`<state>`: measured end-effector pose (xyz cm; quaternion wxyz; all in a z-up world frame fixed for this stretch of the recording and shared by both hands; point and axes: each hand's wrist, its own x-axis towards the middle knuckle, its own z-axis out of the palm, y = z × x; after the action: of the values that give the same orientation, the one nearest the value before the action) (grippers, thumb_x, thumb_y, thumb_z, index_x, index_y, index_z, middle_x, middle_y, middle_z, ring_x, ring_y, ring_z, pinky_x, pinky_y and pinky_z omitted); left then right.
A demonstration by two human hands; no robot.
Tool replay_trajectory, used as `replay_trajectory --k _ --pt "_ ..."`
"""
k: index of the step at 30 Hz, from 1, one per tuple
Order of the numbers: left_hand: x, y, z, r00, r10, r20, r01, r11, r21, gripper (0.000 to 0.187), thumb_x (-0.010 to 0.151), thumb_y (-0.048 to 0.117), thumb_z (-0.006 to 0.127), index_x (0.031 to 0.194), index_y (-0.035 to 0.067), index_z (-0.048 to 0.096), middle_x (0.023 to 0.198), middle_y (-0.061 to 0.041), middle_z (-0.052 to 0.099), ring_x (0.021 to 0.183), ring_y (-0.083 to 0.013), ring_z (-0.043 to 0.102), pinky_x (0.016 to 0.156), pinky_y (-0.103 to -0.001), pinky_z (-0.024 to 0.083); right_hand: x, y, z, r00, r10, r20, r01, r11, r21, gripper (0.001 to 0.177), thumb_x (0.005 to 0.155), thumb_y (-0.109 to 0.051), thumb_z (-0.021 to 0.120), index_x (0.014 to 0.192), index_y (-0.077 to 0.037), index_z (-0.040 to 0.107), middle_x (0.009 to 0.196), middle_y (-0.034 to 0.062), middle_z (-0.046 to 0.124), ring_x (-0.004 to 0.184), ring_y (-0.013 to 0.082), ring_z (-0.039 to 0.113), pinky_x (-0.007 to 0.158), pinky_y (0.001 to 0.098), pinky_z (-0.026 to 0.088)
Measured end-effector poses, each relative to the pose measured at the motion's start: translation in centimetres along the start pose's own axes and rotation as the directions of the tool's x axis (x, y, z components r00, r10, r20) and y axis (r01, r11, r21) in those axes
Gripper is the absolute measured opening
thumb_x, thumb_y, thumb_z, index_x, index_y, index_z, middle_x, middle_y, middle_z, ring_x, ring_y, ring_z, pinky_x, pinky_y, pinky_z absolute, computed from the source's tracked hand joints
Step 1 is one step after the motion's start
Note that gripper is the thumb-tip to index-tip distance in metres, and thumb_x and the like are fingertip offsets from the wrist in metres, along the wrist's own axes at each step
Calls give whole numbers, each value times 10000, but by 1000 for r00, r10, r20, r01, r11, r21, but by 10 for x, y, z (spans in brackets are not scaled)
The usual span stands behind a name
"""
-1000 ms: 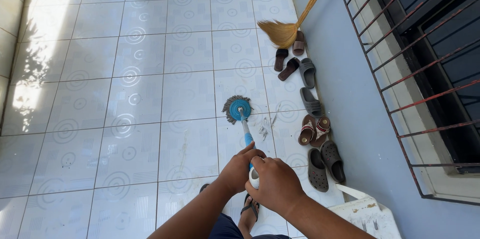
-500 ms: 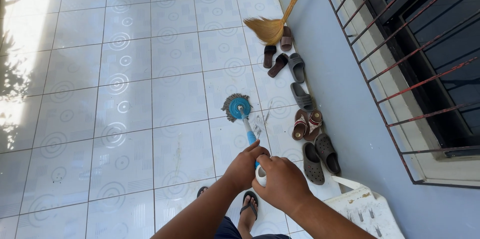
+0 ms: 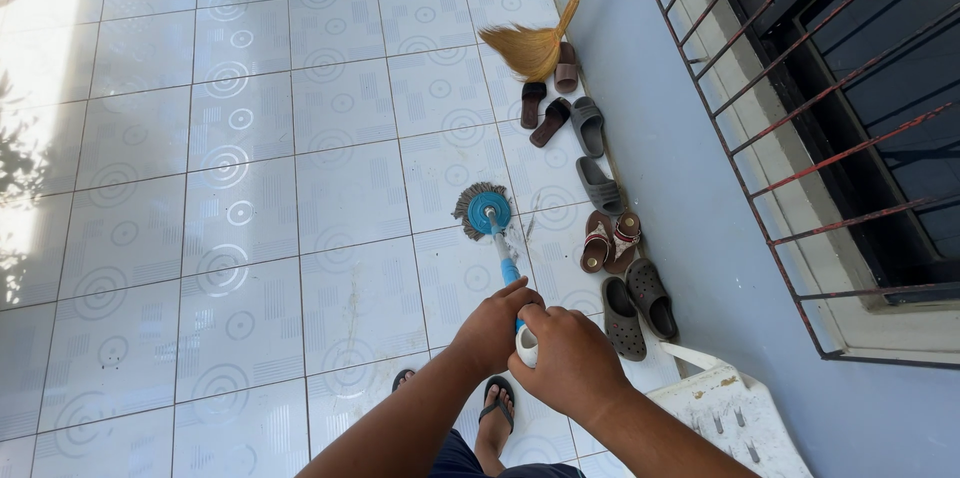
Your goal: Mopping a tiled floor and cleaning the mop head in a bucket.
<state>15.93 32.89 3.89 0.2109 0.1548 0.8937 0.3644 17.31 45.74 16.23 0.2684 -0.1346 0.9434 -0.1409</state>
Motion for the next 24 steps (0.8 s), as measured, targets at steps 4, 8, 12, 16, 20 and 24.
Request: replay_trajectory --k 4,8,12,16,20,24 --pt "7 -6 -1 1000 -3 -6 3 1000 -16 536 710 -1 851 1184 177 676 1365 44 621 1530 -261 330 1162 -391 439 7 4 2 1000 17 18 -17 1000 13 379 834 -320 767 1094 -88 617 905 98 692 934 246 694 761 408 604" --pt "21 -15 0 998 -62 9 62 998 23 575 692 -4 848 1198 200 668 1392 70 607 1522 -234 349 1123 -389 475 23 13 12 997 -59 -57 61 998 28 368 823 -316 777 1068 -80 635 919 96 690 948 255 693 753 413 603" --pt "13 -3 -5 996 -91 4 91 995 32 586 690 -5 837 1209 207 665 1399 75 611 1511 -221 385 1104 -395 488 16 6 1 999 -26 -31 26 1000 8 430 825 -313 779 1145 -78 613 907 102 691 938 252 702 766 415 598" --pt "3 3 0 1000 10 -1 -10 1000 -9 569 681 12 862 1196 170 679 1371 25 630 1498 -266 385 1158 -391 430 3 2 -10 999 24 42 -23 999 -29 418 826 -312 786 1123 -65 625 939 101 697 957 235 708 773 400 610" --pt "16 -18 1 995 99 -31 -99 995 -16 532 693 37 887 1176 144 690 1345 -4 643 1504 -296 367 1193 -393 393 9 0 -7 999 17 35 -17 1000 -8 465 822 -319 792 1168 -59 622 957 125 702 933 244 729 784 383 617" --pt "32 -24 0 994 106 -28 -105 994 26 549 658 26 893 1157 144 695 1329 6 650 1511 -296 353 1195 -374 408 21 2 -5 1000 10 -25 -9 1000 29 360 840 -313 774 1056 -50 657 963 108 715 955 241 722 773 405 613"
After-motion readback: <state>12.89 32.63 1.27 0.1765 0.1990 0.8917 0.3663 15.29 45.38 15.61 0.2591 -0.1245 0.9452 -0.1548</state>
